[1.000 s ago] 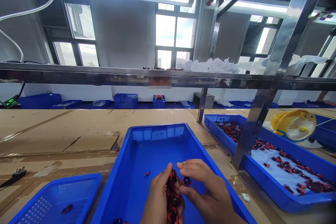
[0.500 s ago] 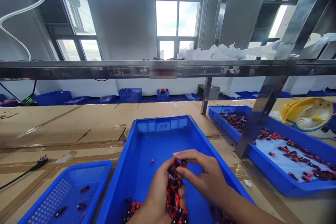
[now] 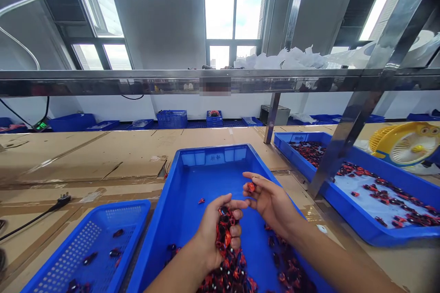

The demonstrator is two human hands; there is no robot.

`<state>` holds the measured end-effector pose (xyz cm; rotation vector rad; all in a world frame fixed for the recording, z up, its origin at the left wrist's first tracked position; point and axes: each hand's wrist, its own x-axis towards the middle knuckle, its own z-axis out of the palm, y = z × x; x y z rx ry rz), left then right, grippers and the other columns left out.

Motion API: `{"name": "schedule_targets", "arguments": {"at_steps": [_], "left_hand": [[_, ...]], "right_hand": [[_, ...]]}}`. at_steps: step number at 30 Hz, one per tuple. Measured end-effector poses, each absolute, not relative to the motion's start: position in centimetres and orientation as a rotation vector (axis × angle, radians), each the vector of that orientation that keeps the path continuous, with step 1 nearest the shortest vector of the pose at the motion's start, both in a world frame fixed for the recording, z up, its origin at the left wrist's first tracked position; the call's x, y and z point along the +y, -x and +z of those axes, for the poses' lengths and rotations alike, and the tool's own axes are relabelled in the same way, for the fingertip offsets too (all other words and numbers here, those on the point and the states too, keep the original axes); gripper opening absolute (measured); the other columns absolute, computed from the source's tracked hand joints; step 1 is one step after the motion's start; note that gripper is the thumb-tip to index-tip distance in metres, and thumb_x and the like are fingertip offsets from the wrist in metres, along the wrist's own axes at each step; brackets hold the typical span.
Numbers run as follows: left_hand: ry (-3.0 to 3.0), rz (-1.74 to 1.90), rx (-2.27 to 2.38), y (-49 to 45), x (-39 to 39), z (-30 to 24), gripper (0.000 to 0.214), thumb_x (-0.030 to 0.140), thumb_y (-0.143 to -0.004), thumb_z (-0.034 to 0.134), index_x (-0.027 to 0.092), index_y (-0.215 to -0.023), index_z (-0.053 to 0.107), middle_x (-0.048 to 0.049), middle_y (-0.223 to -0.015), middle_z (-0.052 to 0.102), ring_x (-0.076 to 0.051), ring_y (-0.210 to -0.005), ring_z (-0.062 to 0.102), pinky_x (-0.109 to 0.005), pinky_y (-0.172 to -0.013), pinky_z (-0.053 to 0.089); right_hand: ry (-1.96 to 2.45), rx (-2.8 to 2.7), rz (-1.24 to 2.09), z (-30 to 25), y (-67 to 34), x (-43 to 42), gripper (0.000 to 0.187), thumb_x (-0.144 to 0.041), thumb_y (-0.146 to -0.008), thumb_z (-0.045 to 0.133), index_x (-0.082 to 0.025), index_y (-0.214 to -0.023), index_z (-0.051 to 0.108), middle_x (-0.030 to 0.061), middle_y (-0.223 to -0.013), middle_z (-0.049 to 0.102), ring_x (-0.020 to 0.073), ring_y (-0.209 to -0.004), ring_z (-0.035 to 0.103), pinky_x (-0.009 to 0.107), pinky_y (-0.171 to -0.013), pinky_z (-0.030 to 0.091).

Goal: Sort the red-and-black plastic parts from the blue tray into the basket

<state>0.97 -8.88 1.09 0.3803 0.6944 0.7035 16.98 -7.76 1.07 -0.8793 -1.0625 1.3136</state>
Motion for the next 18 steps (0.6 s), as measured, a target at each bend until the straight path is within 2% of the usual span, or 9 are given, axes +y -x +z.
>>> {"name": "schedule_targets", "arguments": {"at_steps": [1, 3, 5, 7, 10, 13, 15, 18], "left_hand": [[-0.381, 0.659, 0.656, -0.8, -8.6, 1.0, 0.030, 0.039, -0.090, 0.048, 0.012, -0.087, 0.063, 0.0069, -0.059, 0.046, -0.004, -0.032, 0.038, -0.017, -0.030, 0.028], [-0.385, 0.585, 0.596, -0.4, -8.3, 0.9, 0.030, 0.037, -0.089, 0.049, 0.011, -0.084, 0.063, 0.0064, -0.059, 0.046, -0.004, -0.031, 0.038, -0.017, -0.029, 0.027], [-0.388, 0.538, 0.563, -0.2, -8.2, 0.9, 0.029, 0.037, -0.088, 0.051, 0.011, -0.082, 0.063, 0.0061, -0.060, 0.046, -0.005, -0.032, 0.039, -0.017, -0.030, 0.027], [-0.387, 0.507, 0.554, -0.1, -8.2, 0.9, 0.028, 0.037, -0.087, 0.052, 0.012, -0.080, 0.062, 0.0059, -0.059, 0.047, -0.005, -0.032, 0.039, -0.017, -0.029, 0.027], [-0.382, 0.492, 0.575, -0.2, -8.2, 0.8, 0.030, 0.039, -0.086, 0.053, 0.013, -0.071, 0.058, 0.0052, -0.056, 0.046, -0.006, -0.031, 0.039, -0.017, -0.029, 0.027], [-0.374, 0.542, 0.615, -0.4, -8.3, 0.7, 0.032, 0.041, -0.085, 0.053, 0.016, -0.065, 0.053, 0.0044, -0.053, 0.047, -0.006, -0.033, 0.040, -0.017, -0.030, 0.027], [-0.370, 0.580, 0.650, -0.5, -8.4, 0.7, 0.031, 0.040, -0.084, 0.053, 0.017, -0.064, 0.051, 0.0041, -0.052, 0.047, -0.007, -0.034, 0.040, -0.016, -0.029, 0.022], [-0.370, 0.604, 0.723, -0.6, -8.5, 0.9, 0.029, 0.038, -0.083, 0.055, 0.017, -0.063, 0.052, 0.0044, -0.047, 0.045, -0.007, -0.032, 0.040, -0.016, -0.028, 0.019]], "right_hand": [[0.901, -1.083, 1.336, 0.9, -17.2, -7.4, 0.035, -0.045, -0.091, 0.051, -0.017, -0.108, 0.062, 0.0032, -0.075, 0.062, 0.0150, -0.061, 0.061, 0.025, -0.048, 0.050], [0.940, -1.126, 1.367, 0.7, -17.3, -7.1, 0.038, -0.050, -0.093, 0.045, -0.016, -0.099, 0.062, -0.0007, -0.066, 0.053, 0.0106, -0.044, 0.046, 0.019, -0.032, 0.031], [0.962, -1.190, 1.344, 0.8, -17.2, -7.5, 0.042, -0.055, -0.093, 0.044, -0.018, -0.090, 0.062, -0.0039, -0.062, 0.045, 0.0078, -0.039, 0.031, 0.018, -0.030, 0.018], [0.964, -1.265, 1.262, 1.2, -16.9, -8.5, 0.037, -0.054, -0.089, 0.055, -0.019, -0.081, 0.062, -0.0053, -0.060, 0.041, 0.0078, -0.043, 0.029, 0.018, -0.035, 0.021], [0.914, -1.682, 0.795, 2.3, -16.6, -10.4, 0.023, -0.043, -0.079, 0.072, -0.022, -0.085, 0.068, -0.0027, -0.064, 0.049, 0.0121, -0.056, 0.043, 0.023, -0.050, 0.036], [0.823, -2.110, 0.241, 2.9, -16.2, -12.0, 0.038, -0.040, -0.078, 0.075, -0.025, -0.111, 0.065, 0.0012, -0.077, 0.061, 0.0161, -0.065, 0.053, 0.028, -0.059, 0.042], [0.862, -2.196, 0.119, 2.7, -16.0, -12.4, 0.046, -0.042, -0.080, 0.074, -0.025, -0.120, 0.060, 0.0027, -0.081, 0.064, 0.0166, -0.065, 0.055, 0.028, -0.059, 0.043], [0.934, -2.252, 0.107, 2.2, -15.8, -12.2, 0.043, -0.042, -0.084, 0.071, -0.024, -0.122, 0.060, 0.0036, -0.084, 0.066, 0.0177, -0.068, 0.060, 0.028, -0.060, 0.044]]}}
